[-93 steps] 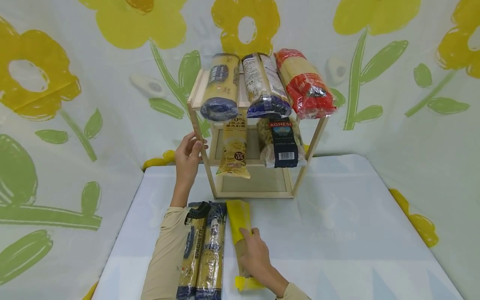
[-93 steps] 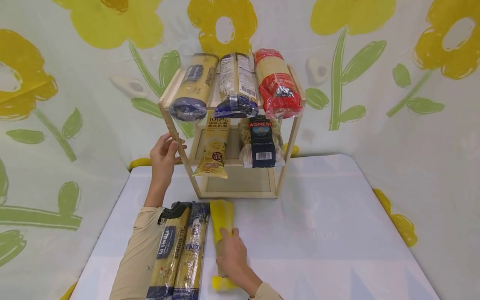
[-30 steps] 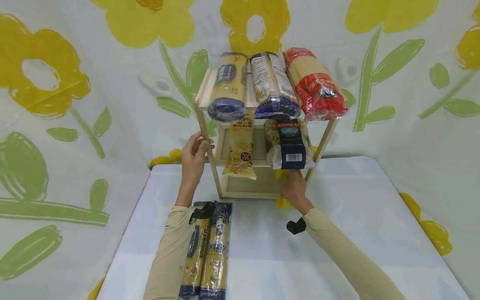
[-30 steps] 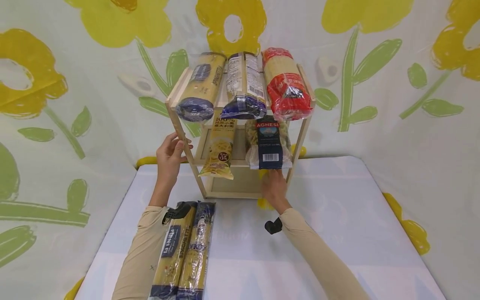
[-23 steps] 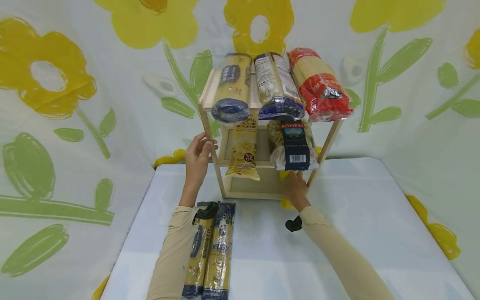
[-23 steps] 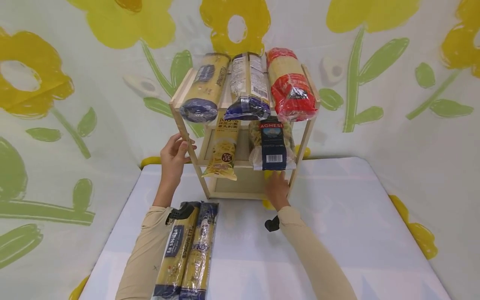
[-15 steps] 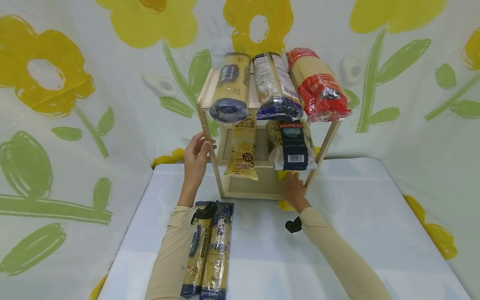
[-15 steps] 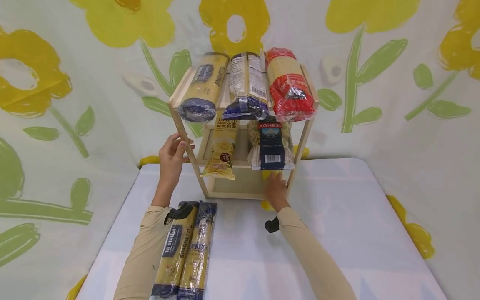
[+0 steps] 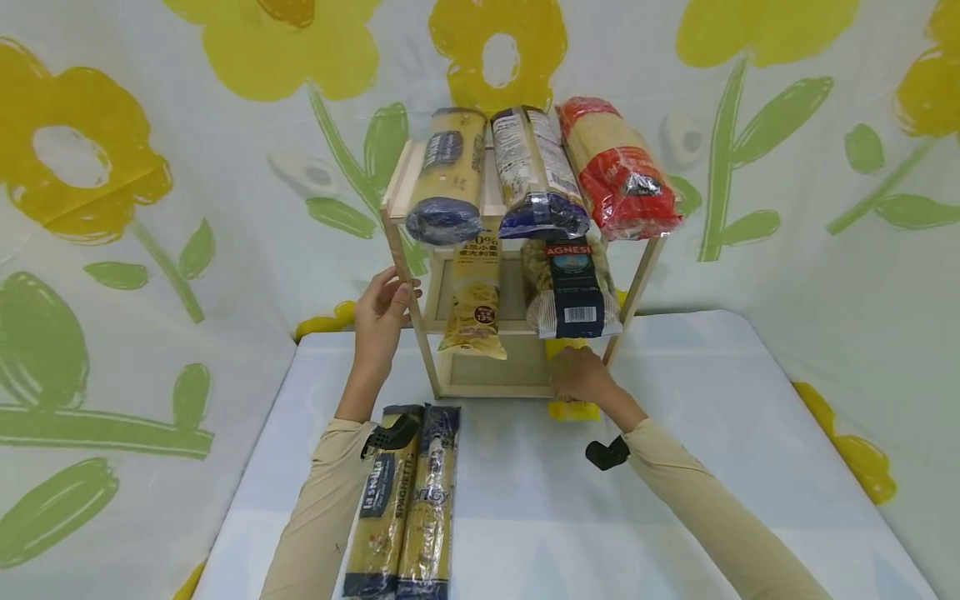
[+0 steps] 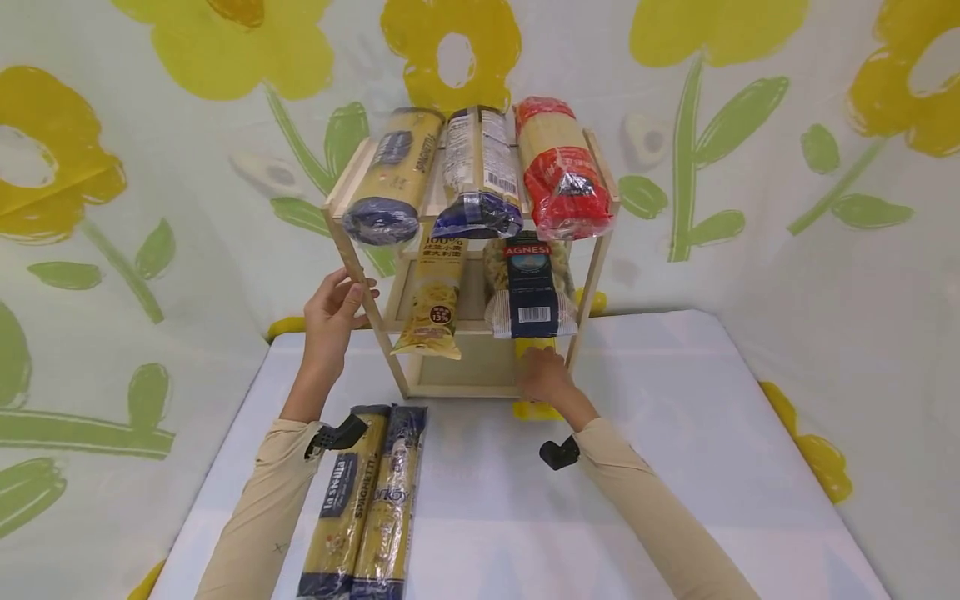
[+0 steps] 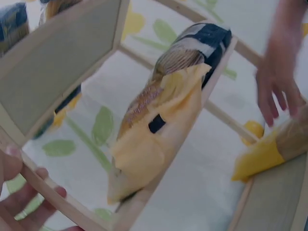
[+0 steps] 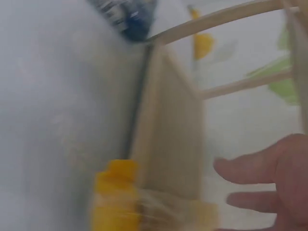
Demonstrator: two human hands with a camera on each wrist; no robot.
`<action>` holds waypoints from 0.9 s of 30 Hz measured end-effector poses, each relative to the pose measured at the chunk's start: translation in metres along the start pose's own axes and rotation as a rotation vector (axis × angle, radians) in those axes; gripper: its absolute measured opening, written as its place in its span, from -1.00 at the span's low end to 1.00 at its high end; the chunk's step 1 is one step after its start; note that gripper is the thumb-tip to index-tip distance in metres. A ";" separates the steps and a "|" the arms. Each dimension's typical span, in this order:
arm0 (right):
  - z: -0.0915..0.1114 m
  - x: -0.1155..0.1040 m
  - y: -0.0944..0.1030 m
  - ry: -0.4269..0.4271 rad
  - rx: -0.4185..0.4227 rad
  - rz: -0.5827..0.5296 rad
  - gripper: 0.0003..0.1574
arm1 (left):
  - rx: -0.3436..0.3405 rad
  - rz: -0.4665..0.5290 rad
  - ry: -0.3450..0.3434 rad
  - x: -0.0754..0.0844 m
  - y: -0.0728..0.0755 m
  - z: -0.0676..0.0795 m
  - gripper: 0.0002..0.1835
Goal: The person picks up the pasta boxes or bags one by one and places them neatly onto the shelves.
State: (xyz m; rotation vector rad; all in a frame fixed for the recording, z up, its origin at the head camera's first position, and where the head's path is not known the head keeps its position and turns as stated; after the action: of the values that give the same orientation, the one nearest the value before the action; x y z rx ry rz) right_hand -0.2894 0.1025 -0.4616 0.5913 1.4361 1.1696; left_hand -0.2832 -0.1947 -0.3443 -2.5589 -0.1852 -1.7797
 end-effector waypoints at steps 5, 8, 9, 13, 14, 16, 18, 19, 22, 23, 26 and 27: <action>0.030 0.003 0.038 -0.023 -0.108 -0.261 -0.35 | -0.023 -0.061 0.056 0.008 0.000 0.011 -0.51; 0.051 0.005 0.067 -0.026 -0.113 -0.288 -0.45 | -0.018 -0.143 0.054 0.012 0.003 0.023 -0.50; 0.059 0.006 0.078 -0.025 -0.084 -0.276 -0.51 | -0.018 -0.167 0.053 0.012 0.004 0.028 -0.50; 0.083 0.014 0.125 -0.035 0.150 -0.280 -0.54 | -0.040 -0.273 0.051 0.010 0.007 0.050 -0.55; 0.088 0.016 0.136 -0.046 0.215 -0.298 -0.50 | -0.052 -0.301 0.055 0.009 0.008 0.056 -0.55; 0.092 0.019 0.152 -0.030 0.317 -0.368 -0.40 | -0.083 -0.360 0.056 0.006 0.008 0.069 -0.56; 0.092 0.018 0.163 0.006 0.376 -0.429 -0.32 | -0.108 -0.415 0.069 0.001 0.008 0.083 -0.57; 0.090 0.017 0.166 0.034 0.395 -0.464 -0.30 | -0.116 -0.436 0.077 -0.001 0.008 0.090 -0.57; 0.085 0.012 0.169 0.120 0.453 -0.540 -0.34 | -0.135 -0.486 0.127 -0.013 0.010 0.113 -0.57; 0.083 0.010 0.169 0.148 0.474 -0.560 -0.36 | -0.139 -0.498 0.146 -0.017 0.010 0.121 -0.57; 0.078 0.005 0.170 0.237 0.538 -0.641 -0.42 | -0.166 -0.541 0.214 -0.031 0.010 0.146 -0.54; 0.076 0.004 0.171 0.266 0.549 -0.679 -0.43 | -0.187 -0.563 0.233 -0.036 0.009 0.153 -0.52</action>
State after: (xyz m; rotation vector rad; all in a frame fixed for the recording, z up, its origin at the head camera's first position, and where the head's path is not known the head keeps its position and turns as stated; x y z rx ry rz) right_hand -0.2626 0.1955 -0.3013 0.2659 1.9965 0.3161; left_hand -0.1516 -0.1936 -0.4314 -2.5579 -0.8415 -2.3579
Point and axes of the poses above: each hand's wrist, its own z-axis away from the middle knuckle, its own y-axis out of the back of the hand, x = y × z, the point moved 5 cm from there along -z, towards the middle knuckle, and after that the axes turned 1 degree about z, right-handed, at the moved point
